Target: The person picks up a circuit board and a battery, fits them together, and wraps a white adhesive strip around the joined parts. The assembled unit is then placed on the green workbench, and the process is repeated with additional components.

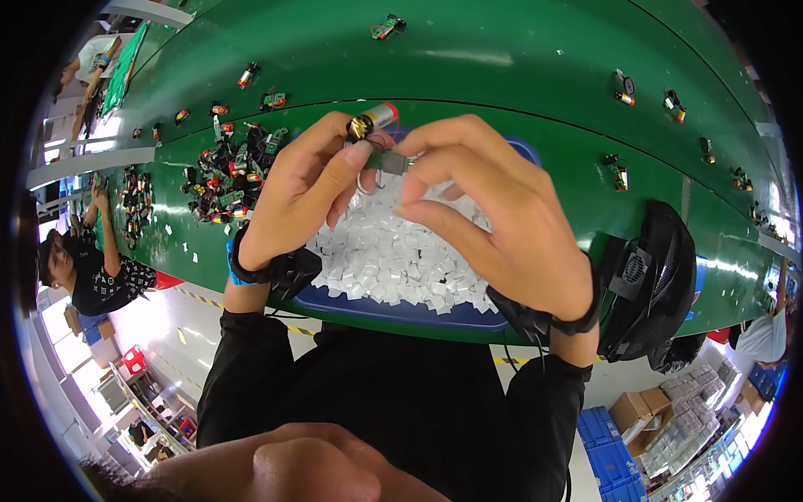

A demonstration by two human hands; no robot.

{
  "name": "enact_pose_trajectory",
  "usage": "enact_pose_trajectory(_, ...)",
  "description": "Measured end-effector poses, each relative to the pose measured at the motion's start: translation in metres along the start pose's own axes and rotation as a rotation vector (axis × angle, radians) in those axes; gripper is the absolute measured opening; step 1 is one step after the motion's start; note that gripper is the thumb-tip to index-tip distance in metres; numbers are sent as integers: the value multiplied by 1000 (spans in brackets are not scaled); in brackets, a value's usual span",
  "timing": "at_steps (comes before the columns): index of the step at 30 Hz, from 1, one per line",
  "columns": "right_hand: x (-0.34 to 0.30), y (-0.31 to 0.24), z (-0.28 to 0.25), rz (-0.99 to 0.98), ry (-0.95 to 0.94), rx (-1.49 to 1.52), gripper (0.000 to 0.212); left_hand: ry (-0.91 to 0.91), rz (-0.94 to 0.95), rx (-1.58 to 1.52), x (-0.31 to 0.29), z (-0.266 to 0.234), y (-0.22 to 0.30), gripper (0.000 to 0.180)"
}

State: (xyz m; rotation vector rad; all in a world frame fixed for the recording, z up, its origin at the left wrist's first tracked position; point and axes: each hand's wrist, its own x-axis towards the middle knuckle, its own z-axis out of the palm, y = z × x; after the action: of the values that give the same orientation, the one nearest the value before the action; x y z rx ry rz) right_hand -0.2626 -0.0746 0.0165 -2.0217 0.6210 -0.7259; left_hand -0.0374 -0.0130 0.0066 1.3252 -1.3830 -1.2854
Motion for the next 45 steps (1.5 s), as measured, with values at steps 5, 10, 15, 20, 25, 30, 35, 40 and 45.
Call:
enact_pose_trajectory(5,8,0,9,55,234,-51,24,-8,240,135,2,1,-21,21)
enact_pose_trajectory(10,9,13,17,-163,78,-110,29,-36,152,347,-3,5,-11,16)
enact_pose_trajectory(15,7,14,16,-62,39,-245,30,108,92,373,-3,13,-12,17)
enact_pose_trajectory(20,8,16,10,-85,73,-216,30,-132,101,325,-3,-4,-8,27)
enact_pose_trajectory(25,8,6,6,-61,-23,-152,30,-164,-48,115,0,-11,-4,33)
enact_pose_trajectory(30,7,7,14,-189,60,-218,30,-173,-102,-131,-2,-10,-1,32)
enact_pose_trajectory(35,11,8,23,-363,162,-271,30,-143,-188,-433,-3,-8,5,32)
enact_pose_trajectory(40,12,14,30,-485,271,-422,31,-237,-147,-431,0,-13,-13,34)
enact_pose_trajectory(45,10,19,31,-485,325,-551,32,-147,-98,-232,-1,-3,-13,37)
